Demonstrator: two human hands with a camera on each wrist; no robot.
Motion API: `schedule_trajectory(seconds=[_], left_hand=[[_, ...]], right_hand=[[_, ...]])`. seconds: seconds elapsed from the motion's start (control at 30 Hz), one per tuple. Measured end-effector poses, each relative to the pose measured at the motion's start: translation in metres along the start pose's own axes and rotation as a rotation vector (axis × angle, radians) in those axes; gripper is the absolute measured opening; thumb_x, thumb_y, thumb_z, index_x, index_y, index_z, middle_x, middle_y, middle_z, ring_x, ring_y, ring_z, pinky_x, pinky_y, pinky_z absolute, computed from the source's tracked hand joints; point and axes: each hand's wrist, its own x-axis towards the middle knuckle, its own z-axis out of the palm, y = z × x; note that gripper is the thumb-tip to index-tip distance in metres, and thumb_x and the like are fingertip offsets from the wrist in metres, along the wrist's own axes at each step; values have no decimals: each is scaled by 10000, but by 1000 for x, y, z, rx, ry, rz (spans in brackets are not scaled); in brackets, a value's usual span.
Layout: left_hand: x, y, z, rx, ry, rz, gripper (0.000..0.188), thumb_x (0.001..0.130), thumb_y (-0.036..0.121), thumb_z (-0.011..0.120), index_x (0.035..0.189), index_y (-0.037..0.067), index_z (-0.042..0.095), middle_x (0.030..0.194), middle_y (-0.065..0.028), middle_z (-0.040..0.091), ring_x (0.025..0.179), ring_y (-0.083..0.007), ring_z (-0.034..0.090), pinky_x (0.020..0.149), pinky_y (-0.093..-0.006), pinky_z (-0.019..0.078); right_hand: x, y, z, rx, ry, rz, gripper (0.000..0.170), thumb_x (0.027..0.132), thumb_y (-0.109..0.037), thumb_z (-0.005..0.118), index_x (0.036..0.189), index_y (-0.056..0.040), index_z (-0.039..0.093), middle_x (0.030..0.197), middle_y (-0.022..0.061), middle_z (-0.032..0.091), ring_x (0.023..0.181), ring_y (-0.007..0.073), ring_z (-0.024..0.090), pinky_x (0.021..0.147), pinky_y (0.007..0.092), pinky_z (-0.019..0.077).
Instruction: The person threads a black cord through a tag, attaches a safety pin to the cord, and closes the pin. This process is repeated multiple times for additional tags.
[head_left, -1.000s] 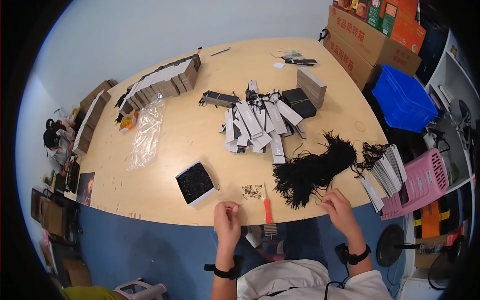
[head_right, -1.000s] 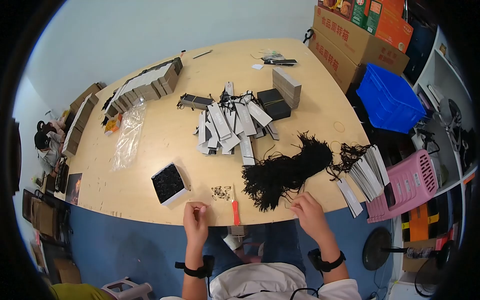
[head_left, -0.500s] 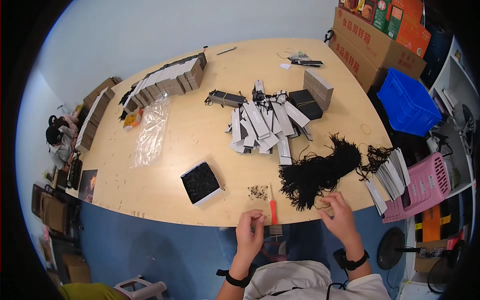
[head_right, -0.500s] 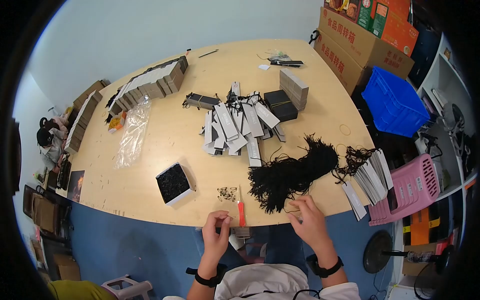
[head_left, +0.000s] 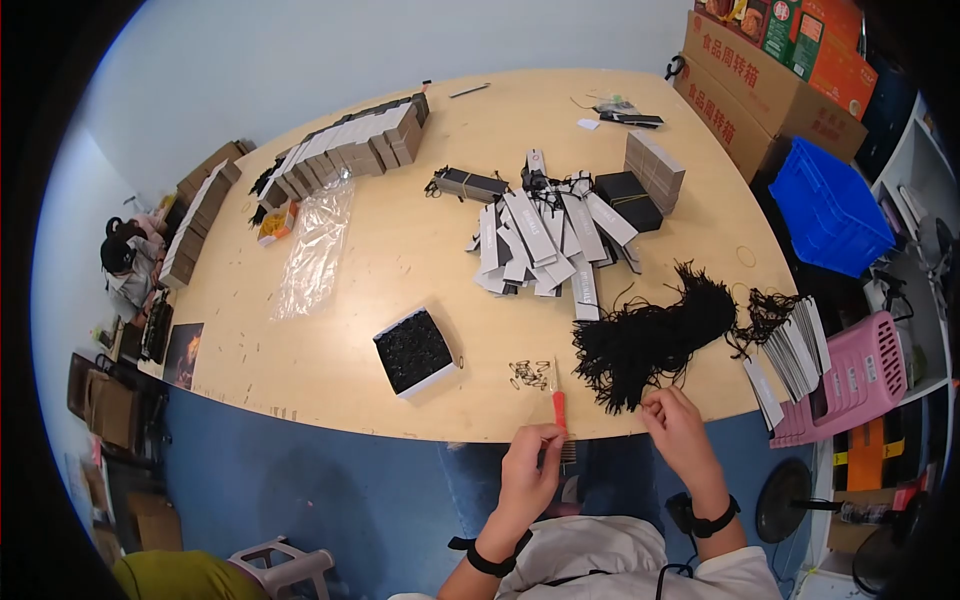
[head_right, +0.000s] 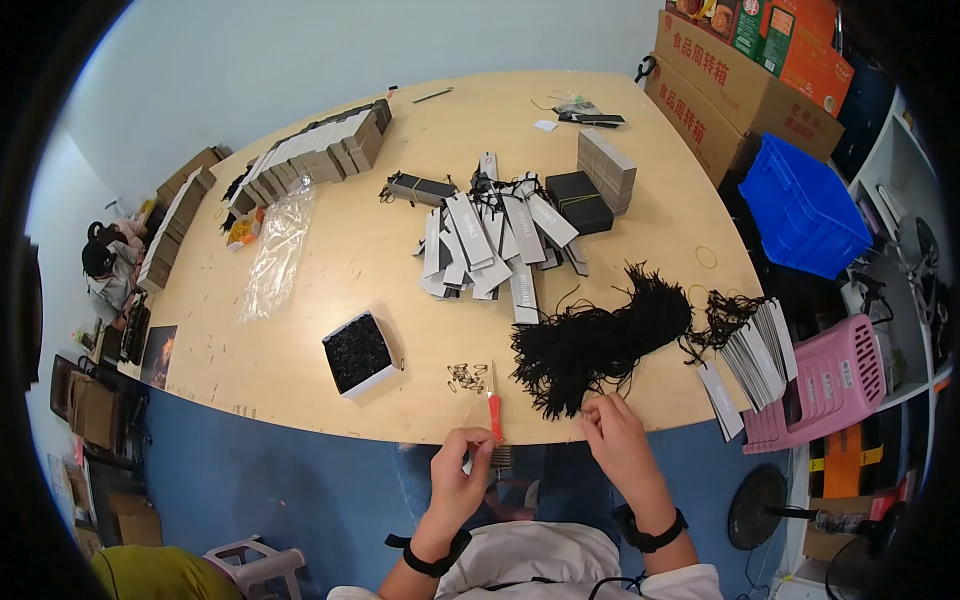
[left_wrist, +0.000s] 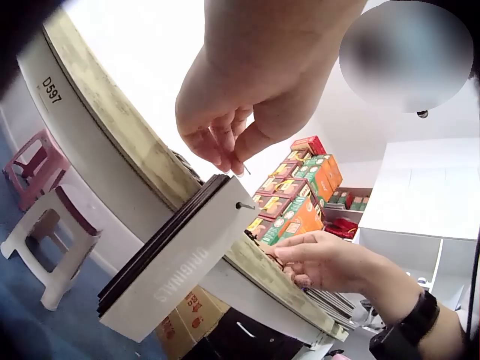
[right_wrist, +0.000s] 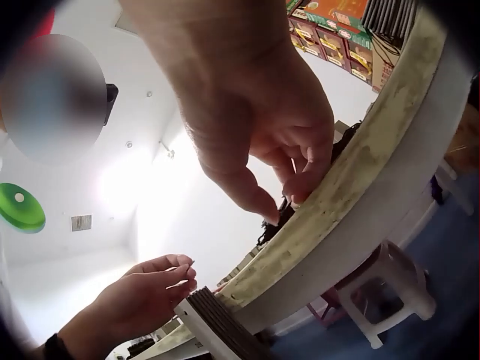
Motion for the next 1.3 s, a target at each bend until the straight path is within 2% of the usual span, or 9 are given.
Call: schedule_trajectory(seconds=[0.07, 0.13, 0.2, 0.27, 0.33, 0.43, 0.67, 0.93, 1.3], left_hand=[[-2, 3, 1, -7, -6, -1, 120, 878, -43, 599, 990, 0, 596, 884, -139, 616, 777, -240, 642, 708, -299, 507], [-5, 5, 3, -12, -9, -9, 122, 879, -42, 598, 994, -2, 592, 883, -136, 616, 779, -235, 641, 708, -298, 507], [-8, 7, 7, -82, -13, -54, 82, 896, -14, 602, 977, -6, 589, 873, -100, 656, 745, -141, 614, 698, -251, 484], [-10, 11, 11, -106, -19, -69, 83, 898, -14, 600, 979, -7, 584, 875, -106, 659, 755, -144, 624, 701, -252, 488], [-12, 13, 13, -132, -30, -79, 84, 899, -15, 597, 980, -9, 580, 878, -112, 663, 765, -148, 635, 704, -253, 492], [-14, 15, 16, -105, -42, -54, 91, 896, -23, 593, 984, -11, 575, 882, -118, 659, 786, -160, 648, 712, -260, 499], [-16, 18, 18, -77, -30, -35, 111, 882, -39, 597, 986, -10, 569, 878, -116, 646, 773, -167, 645, 707, -262, 499], [-17, 20, 18, -63, -21, -27, 140, 865, -40, 620, 989, -3, 567, 861, -108, 635, 739, -153, 635, 672, -260, 498], [-16, 20, 21, 37, -27, 71, 171, 829, -47, 661, 970, -3, 574, 855, -134, 612, 751, -241, 634, 669, -305, 501]], right_hand=[[4, 21, 7, -122, 89, -152, 115, 808, 11, 667, 877, 21, 577, 814, 45, 547, 663, 112, 537, 589, 245, 449], [1, 10, 4, -71, 66, -128, 118, 808, 10, 675, 870, 16, 575, 810, 56, 552, 647, 129, 555, 580, 245, 457], [-5, -6, 2, -19, 41, -102, 122, 807, 9, 683, 863, 11, 574, 805, 67, 557, 632, 145, 573, 570, 246, 464], [-14, -23, 4, 193, -14, -194, 111, 814, 8, 684, 859, -11, 584, 835, 52, 585, 619, 103, 560, 534, 226, 440], [-21, -28, 12, 225, -41, -267, 107, 813, 9, 689, 855, -24, 596, 832, 39, 602, 599, 71, 545, 507, 209, 420], [-29, -30, 21, 200, -37, -297, 131, 787, 22, 705, 852, -15, 597, 794, 37, 595, 552, 78, 535, 494, 207, 419], [-31, -27, 28, 139, -19, -315, 150, 768, 30, 707, 839, -8, 581, 763, 48, 571, 559, 102, 560, 502, 232, 448], [-31, -23, 33, -9, 22, -432, 175, 743, 42, 705, 835, -18, 568, 757, 80, 579, 571, 181, 591, 512, 282, 483], [-32, -27, 25, 23, -59, -387, 141, 783, 24, 710, 872, -14, 608, 766, 83, 588, 613, 191, 606, 529, 281, 484]])
